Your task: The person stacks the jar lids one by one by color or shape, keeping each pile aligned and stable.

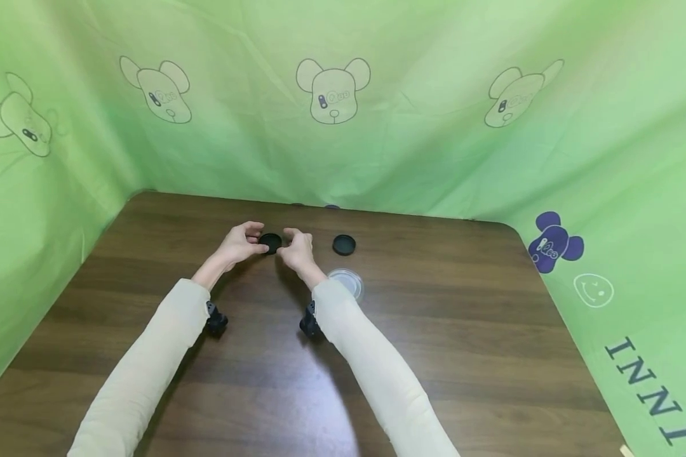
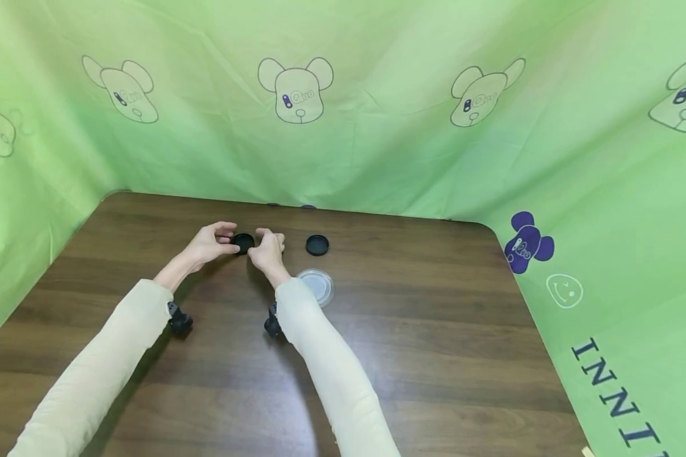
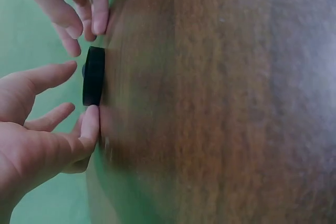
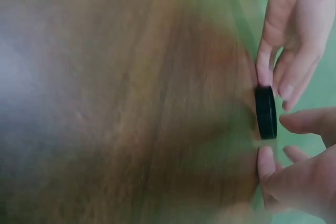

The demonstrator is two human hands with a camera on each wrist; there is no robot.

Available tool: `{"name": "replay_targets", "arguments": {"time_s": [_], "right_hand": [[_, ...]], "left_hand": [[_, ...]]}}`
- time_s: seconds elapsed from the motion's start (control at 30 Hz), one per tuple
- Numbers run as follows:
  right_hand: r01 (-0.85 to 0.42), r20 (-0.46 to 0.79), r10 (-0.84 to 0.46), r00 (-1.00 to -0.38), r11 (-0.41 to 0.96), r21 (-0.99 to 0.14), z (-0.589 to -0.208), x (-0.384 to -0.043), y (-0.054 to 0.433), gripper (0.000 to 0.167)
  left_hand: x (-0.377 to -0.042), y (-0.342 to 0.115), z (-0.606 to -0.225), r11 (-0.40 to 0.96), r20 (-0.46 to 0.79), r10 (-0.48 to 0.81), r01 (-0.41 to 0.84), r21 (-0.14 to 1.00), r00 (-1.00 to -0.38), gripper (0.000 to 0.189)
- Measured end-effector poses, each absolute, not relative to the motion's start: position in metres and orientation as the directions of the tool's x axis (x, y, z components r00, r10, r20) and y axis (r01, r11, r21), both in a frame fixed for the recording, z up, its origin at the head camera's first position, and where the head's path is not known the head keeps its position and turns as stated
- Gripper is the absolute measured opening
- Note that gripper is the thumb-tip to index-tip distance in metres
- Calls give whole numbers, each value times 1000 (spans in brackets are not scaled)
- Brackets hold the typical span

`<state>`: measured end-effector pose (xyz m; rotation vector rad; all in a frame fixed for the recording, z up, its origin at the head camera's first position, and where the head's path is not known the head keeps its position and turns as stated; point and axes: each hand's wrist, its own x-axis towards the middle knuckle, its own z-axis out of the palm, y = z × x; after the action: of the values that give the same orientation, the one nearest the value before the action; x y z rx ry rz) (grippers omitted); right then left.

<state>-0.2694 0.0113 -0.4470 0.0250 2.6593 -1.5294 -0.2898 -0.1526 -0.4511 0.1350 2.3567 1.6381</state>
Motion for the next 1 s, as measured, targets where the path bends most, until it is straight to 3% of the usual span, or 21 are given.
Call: {"name": "replay_targets", "arguments": {"time_s": [0.5, 1.0], "right_hand": [[-38, -17, -95, -995, 547, -837, -451, -282, 8, 52], [-39, -11, -88, -996, 545, -838, -456, -279, 9, 46]], "left_hand": [[-289, -147, -452, 387, -80, 207, 7, 922, -975, 61], [-284, -145, -458, 424, -107, 181, -21, 905, -978, 59]]}}
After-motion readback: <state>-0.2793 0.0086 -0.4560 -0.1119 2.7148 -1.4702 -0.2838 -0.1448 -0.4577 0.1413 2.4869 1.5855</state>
